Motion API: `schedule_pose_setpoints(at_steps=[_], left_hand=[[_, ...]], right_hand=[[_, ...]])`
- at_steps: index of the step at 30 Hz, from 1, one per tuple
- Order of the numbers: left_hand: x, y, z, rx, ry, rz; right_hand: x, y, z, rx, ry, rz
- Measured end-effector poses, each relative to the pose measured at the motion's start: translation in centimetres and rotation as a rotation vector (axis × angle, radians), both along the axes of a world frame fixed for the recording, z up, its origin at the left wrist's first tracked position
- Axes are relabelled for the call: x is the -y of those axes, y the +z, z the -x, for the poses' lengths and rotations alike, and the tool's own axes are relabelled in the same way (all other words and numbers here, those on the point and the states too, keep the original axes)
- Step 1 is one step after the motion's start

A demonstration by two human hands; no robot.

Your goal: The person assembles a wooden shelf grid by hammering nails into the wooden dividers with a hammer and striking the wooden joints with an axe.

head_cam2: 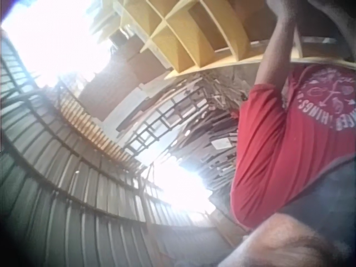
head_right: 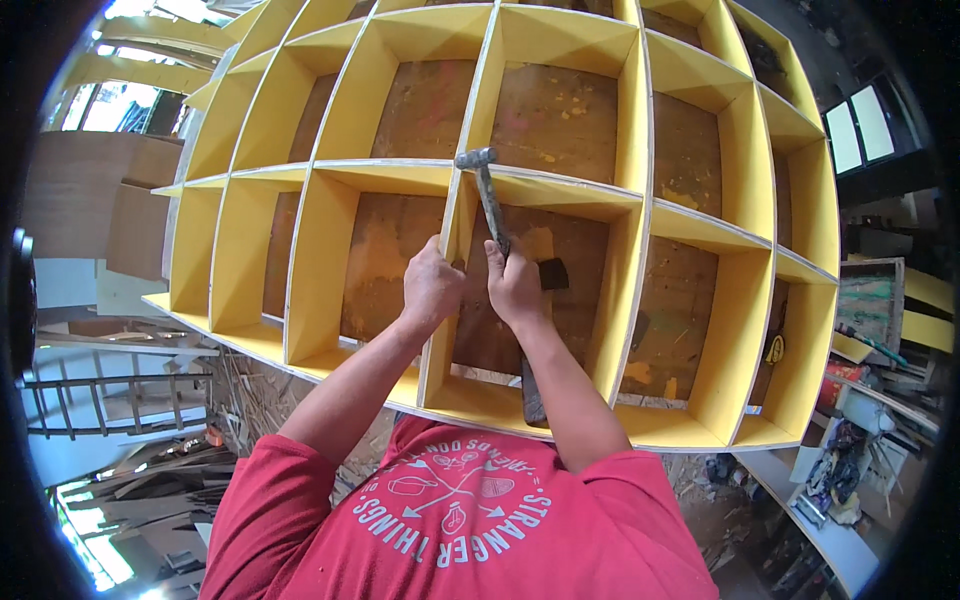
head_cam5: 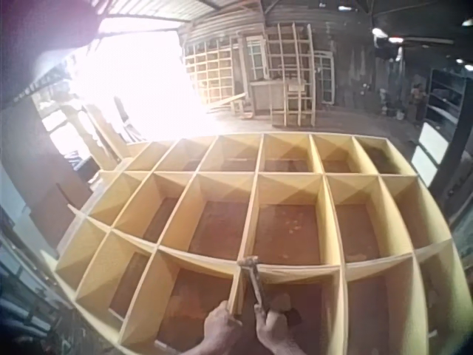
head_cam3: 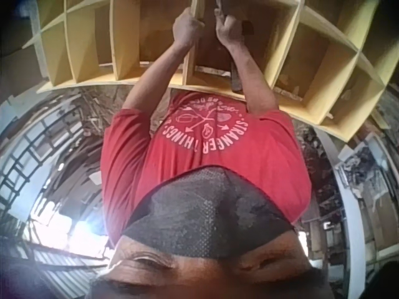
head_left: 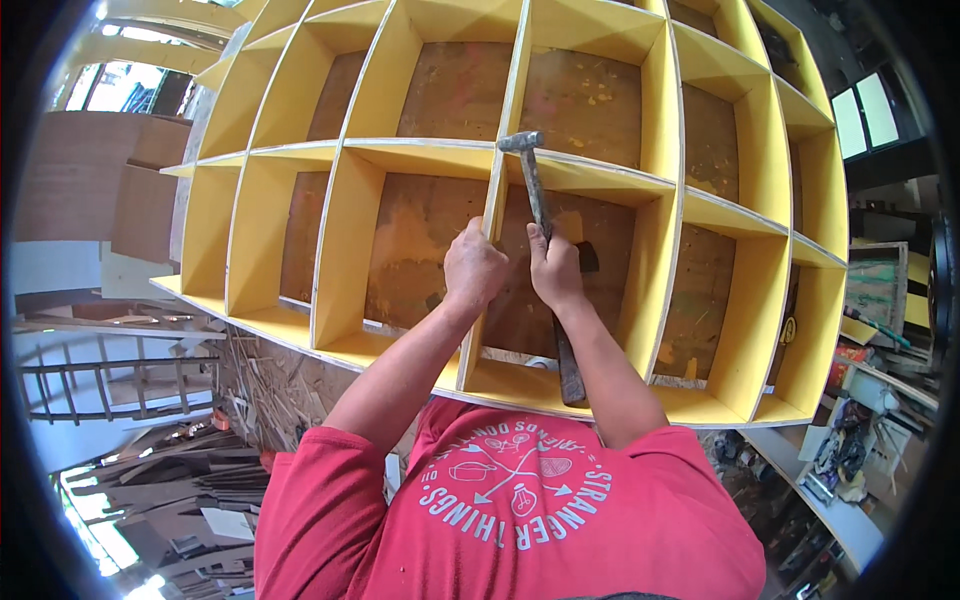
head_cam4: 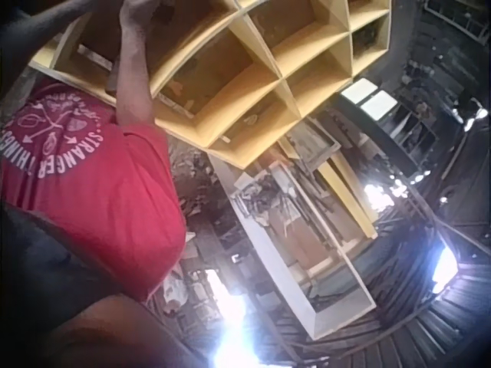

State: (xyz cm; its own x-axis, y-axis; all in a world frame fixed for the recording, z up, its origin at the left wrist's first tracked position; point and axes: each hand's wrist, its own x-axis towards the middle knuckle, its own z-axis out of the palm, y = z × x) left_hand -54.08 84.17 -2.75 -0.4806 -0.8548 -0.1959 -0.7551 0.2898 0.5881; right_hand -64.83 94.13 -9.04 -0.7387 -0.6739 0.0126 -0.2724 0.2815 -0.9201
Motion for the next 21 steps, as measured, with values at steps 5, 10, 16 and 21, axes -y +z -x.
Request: schedule_pose_setpoints(at_steps=[5,10,16,21], left_hand=[[0.1,0.5,-0.8,0.06,0.039,-0.038],[0.0,0.6,-0.4,-0.001,0.022,-0.006],[0.2,0.3,-0.6,0.034,0.024,-0.046],[0.2,-0.2,-0.5,0.02,0.017,-0.025]], right_hand=[[-1.6,6.2,0.2,0.112,-0.033,0.2],[0.7,2.4,0.2,-0.17,0.028,-0.075],[-0.7,5.8,1.0,-0.078,-0.09,0.236],[0.3,6.5,2.7,-0.276,0.149,-0.139]])
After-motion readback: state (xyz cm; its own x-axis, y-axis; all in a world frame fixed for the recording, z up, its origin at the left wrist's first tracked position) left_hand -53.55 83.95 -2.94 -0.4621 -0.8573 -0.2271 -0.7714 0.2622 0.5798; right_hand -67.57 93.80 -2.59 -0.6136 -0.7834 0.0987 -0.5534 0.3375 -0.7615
